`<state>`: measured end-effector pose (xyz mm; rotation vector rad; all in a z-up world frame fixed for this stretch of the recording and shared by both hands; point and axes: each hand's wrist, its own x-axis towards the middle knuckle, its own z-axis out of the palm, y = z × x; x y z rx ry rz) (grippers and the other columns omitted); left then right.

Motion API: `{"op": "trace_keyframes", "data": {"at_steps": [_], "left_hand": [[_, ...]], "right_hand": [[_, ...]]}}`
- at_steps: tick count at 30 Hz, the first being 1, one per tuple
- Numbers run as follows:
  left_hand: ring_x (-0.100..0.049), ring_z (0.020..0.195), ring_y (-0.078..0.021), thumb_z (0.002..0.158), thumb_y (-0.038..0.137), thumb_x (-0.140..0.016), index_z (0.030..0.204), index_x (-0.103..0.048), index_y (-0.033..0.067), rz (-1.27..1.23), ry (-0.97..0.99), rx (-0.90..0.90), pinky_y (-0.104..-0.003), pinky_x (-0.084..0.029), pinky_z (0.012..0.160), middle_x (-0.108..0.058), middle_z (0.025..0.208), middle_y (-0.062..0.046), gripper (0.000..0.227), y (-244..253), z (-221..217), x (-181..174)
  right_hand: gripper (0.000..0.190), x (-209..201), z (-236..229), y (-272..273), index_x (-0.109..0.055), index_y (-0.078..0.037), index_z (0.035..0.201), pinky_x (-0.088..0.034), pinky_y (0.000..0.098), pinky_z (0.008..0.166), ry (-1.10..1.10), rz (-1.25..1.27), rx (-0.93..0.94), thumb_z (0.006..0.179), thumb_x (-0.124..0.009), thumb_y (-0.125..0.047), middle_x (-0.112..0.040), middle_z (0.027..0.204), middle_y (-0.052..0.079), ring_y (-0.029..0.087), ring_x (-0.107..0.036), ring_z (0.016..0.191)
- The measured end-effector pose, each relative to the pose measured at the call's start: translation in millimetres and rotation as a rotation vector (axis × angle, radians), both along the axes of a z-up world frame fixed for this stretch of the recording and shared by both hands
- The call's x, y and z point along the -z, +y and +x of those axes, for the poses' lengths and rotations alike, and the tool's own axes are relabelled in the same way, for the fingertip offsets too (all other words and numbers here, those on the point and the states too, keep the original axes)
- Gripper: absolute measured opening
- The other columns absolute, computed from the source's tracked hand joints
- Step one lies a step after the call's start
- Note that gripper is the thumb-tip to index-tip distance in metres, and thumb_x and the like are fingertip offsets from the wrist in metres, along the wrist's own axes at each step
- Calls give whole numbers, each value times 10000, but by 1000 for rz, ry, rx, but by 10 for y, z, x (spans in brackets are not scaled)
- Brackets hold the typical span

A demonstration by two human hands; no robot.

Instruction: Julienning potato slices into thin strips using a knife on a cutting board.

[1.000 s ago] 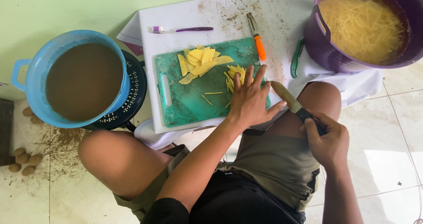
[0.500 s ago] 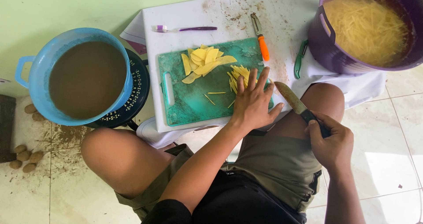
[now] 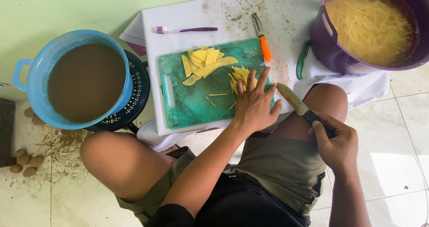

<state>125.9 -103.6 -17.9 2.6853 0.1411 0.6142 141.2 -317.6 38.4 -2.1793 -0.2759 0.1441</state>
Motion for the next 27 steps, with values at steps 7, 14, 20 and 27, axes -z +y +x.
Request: {"op": "trace_keyframes", "data": {"at_steps": [7, 14, 20, 27], "left_hand": [[-357, 1355, -456, 917, 394, -566, 1183, -687, -76, -62, -82, -12, -629, -289, 1073, -369, 1553, -238, 554, 63, -210, -236], [-290, 1400, -420, 918, 347, -580, 1140, -742, 69, -95, -53, -133, -605, -205, 1018, -434, 1472, -182, 391, 347, -493, -166], [-372, 1327, -425, 852, 375, -659, 1298, -674, 136, -20, -110, -188, -590, -261, 1032, -425, 1507, -197, 506, 401, -582, -221], [-317, 1377, -450, 875, 463, -640, 1316, -698, 203, 23, 6, -148, -619, -234, 1042, -326, 1589, -201, 516, 415, -534, -70]], "right_hand": [[304, -19, -145, 102, -740, 29, 1258, -443, 233, 573, -143, -9, -55, 973, -642, -8, -714, 781, 81, 136, -595, 632], [266, 53, -193, 241, -809, -104, 1208, -456, 309, 510, -365, -16, -165, 972, -692, -66, -747, 847, 145, 256, -658, 623], [342, -184, -298, 299, -792, -20, 1181, -412, 271, 577, -415, -87, -193, 853, -721, 47, -728, 972, 81, 148, -541, 641], [352, -223, -321, 301, -771, 21, 1173, -442, 258, 614, -371, -24, -225, 830, -707, 65, -730, 980, 107, 156, -566, 676]]}}
